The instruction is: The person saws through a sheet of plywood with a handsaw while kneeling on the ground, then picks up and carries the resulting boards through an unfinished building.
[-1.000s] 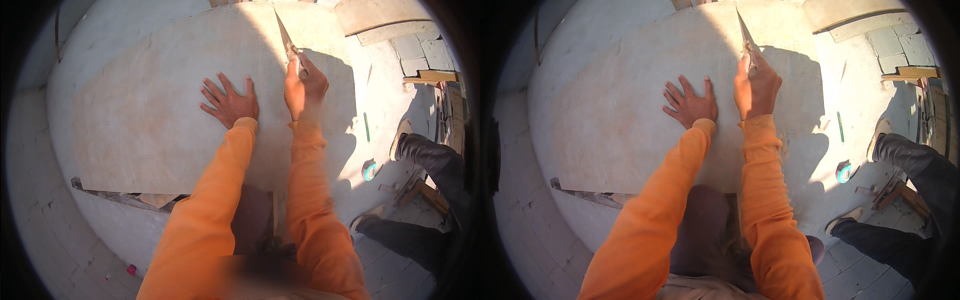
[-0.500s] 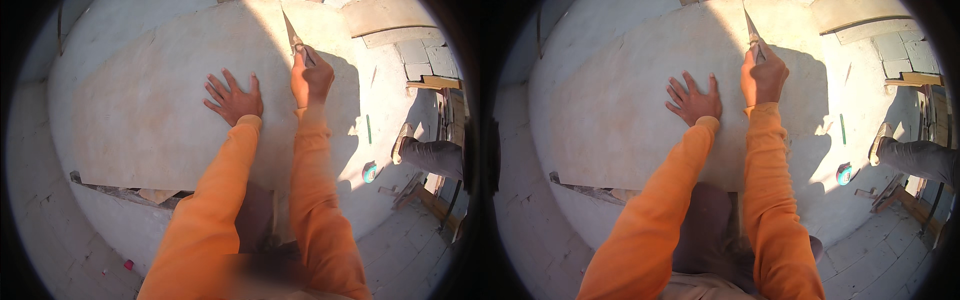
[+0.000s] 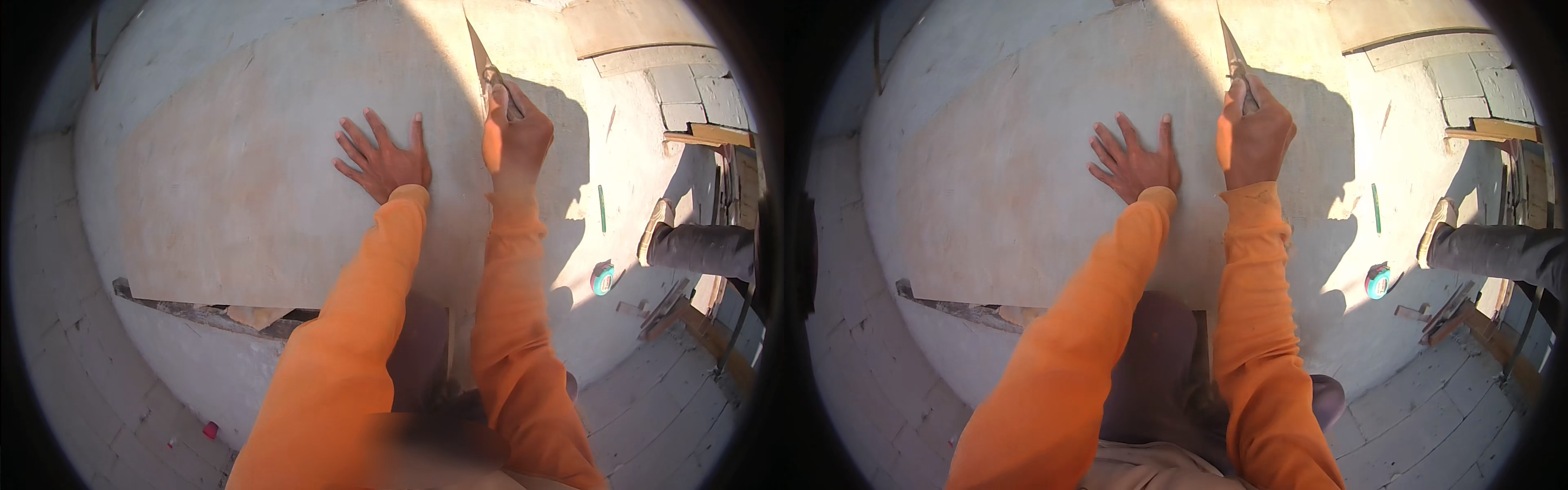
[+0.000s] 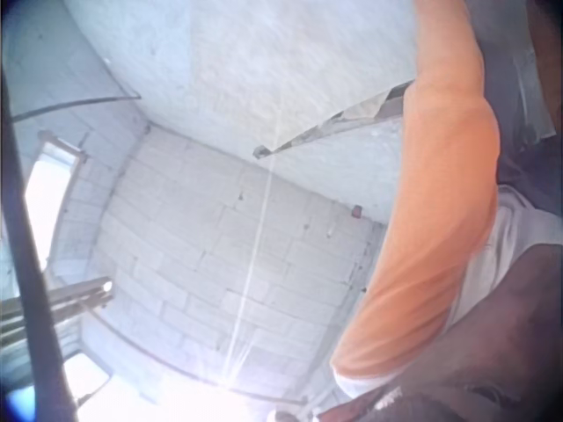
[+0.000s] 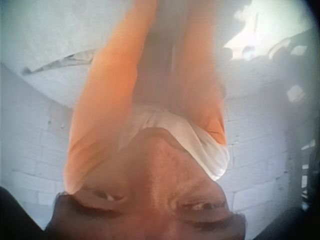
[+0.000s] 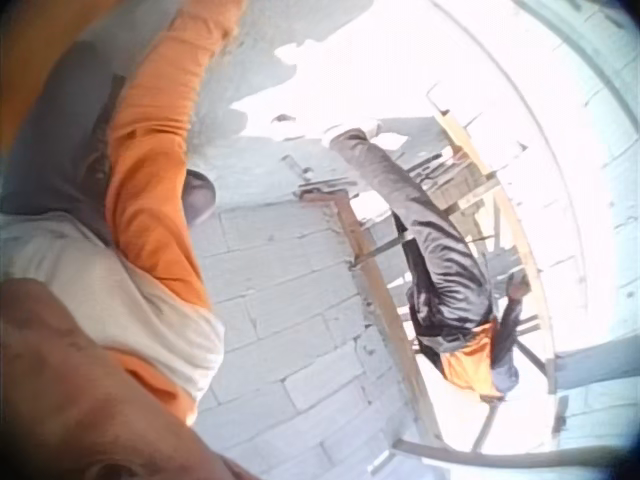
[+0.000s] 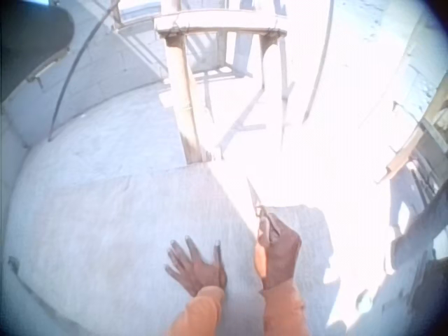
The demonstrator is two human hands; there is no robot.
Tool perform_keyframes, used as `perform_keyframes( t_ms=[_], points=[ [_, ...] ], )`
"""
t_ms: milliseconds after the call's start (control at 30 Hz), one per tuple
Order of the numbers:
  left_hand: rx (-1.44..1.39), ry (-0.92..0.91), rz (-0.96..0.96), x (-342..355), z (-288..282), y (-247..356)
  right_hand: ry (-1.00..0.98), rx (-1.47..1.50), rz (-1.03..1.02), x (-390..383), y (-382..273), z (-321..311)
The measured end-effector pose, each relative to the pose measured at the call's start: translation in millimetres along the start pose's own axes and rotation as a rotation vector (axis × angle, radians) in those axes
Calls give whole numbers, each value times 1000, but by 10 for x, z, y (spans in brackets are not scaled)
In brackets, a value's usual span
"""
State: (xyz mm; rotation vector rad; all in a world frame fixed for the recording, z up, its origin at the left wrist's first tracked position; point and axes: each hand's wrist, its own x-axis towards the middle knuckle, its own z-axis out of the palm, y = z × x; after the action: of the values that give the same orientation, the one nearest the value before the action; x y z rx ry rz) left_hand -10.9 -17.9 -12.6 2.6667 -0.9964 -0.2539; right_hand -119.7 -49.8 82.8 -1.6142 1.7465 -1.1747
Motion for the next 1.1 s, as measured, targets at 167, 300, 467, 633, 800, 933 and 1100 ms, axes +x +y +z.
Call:
perform_keyframes(
  t_ms=[167,300,467,633,800,933,1100],
  points=[
    [36,29,-24,119,-25,-215,81,-46,96,-1646,-352,-664],
    [37,28,-10,53,-10,-165,102,-66,59,-1605,-240,-644],
    [42,12,15,-22,28,-34,0,1,19,-161,-14,-93],
    [7,11,-7,89,-50,-188,25,4,213,-1725,-420,-780],
    [19,33,6,22,25,-110,96,-80,88,-1288,-244,-513],
    [14,-47,25,-37,-32,21,52,-86,-128,-254,82,-152],
    [8,50,5,52,34,-202,98,-114,11,-1770,-229,-750]
  ],
)
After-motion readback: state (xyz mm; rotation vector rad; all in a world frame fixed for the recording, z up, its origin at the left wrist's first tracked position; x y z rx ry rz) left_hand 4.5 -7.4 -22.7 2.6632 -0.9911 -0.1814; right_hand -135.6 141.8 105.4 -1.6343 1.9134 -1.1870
